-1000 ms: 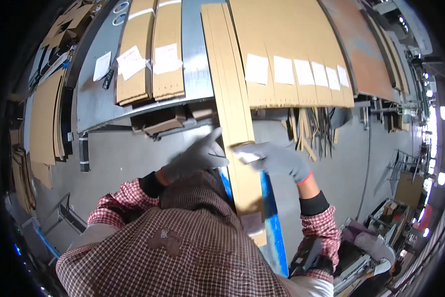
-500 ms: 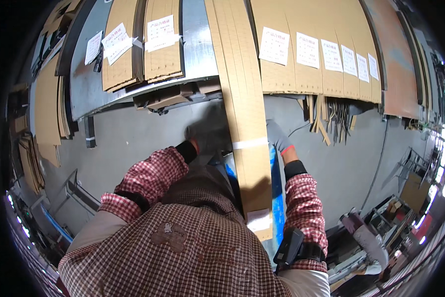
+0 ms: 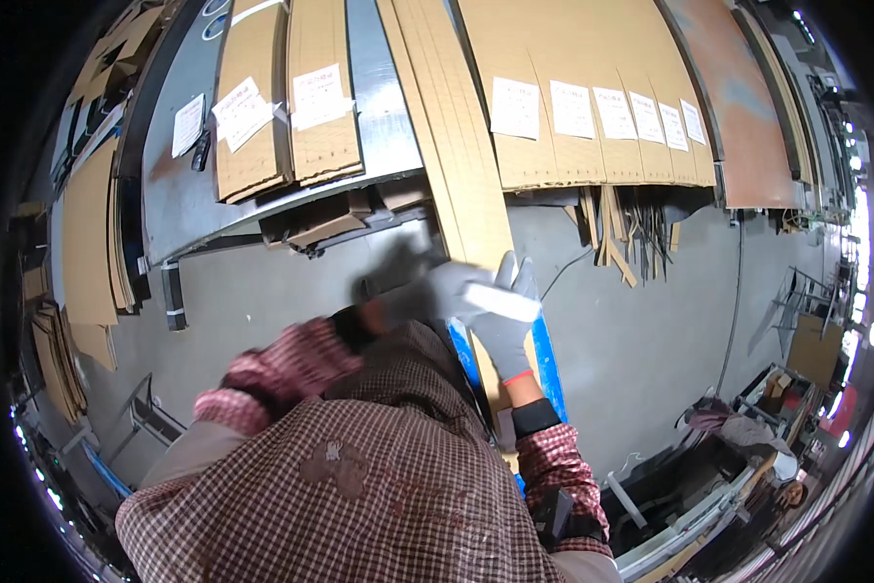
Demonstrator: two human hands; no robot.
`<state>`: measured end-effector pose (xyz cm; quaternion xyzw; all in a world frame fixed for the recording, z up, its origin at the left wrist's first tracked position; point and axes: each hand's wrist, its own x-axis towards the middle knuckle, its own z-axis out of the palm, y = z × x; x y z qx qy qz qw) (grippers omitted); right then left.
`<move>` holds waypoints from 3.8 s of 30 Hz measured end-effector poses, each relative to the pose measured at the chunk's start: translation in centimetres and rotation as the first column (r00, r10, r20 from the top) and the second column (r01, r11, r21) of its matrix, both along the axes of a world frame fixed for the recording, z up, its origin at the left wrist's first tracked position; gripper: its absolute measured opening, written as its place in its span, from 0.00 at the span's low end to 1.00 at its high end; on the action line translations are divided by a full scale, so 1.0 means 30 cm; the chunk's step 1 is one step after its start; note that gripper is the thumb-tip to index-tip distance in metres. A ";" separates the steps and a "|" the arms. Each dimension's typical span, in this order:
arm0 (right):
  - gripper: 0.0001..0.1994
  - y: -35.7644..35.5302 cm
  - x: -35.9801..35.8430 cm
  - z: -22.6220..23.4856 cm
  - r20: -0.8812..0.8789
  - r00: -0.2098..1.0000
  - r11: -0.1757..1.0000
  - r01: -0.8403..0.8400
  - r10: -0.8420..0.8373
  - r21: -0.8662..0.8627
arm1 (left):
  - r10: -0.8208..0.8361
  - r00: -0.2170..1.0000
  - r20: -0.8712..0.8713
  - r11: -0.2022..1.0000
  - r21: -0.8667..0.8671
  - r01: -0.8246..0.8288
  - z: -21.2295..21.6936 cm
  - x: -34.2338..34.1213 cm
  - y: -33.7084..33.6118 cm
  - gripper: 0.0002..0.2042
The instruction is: Folding cardboard sheets and applying labels and tape to prepare product packaging.
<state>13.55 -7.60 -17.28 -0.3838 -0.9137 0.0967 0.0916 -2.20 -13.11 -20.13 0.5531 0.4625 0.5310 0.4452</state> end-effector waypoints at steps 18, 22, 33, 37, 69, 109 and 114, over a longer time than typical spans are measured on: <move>0.13 0.589 -0.025 -0.033 0.586 0.471 0.752 -0.420 0.659 -0.508 | -0.117 0.671 -0.732 0.941 -0.298 -0.162 0.092 0.132 0.121 0.22; 0.15 0.726 0.214 -0.301 0.807 0.496 0.945 -0.108 0.321 -0.309 | 0.126 0.722 -0.680 0.944 -0.142 -0.298 0.198 0.056 0.197 0.19; 0.15 0.404 0.007 0.310 0.141 0.809 0.486 -0.194 0.570 -0.852 | 0.210 0.723 -0.659 0.886 -0.185 -0.426 0.123 0.078 -0.180 0.39; 0.18 0.240 -0.146 0.480 -0.270 0.703 0.227 -0.527 0.658 -0.819 | 0.166 0.986 0.007 0.851 -0.507 -0.139 0.416 -0.029 -0.152 0.42; 0.39 0.029 0.043 0.065 -0.210 0.976 0.886 -0.052 -0.052 -0.461 | 0.056 0.942 -0.332 0.990 -0.103 -0.095 0.040 0.088 0.069 0.15; 0.11 0.477 -0.122 0.000 -0.160 0.914 0.831 -0.405 0.372 -0.381 | 0.528 0.829 -0.186 0.740 -0.380 -0.556 -0.082 -0.138 0.079 0.21; 0.12 0.457 0.077 0.109 0.086 0.714 0.560 -0.462 0.695 -0.688 | 0.399 0.796 -0.455 0.855 -0.129 -0.502 0.005 0.264 -0.172 0.32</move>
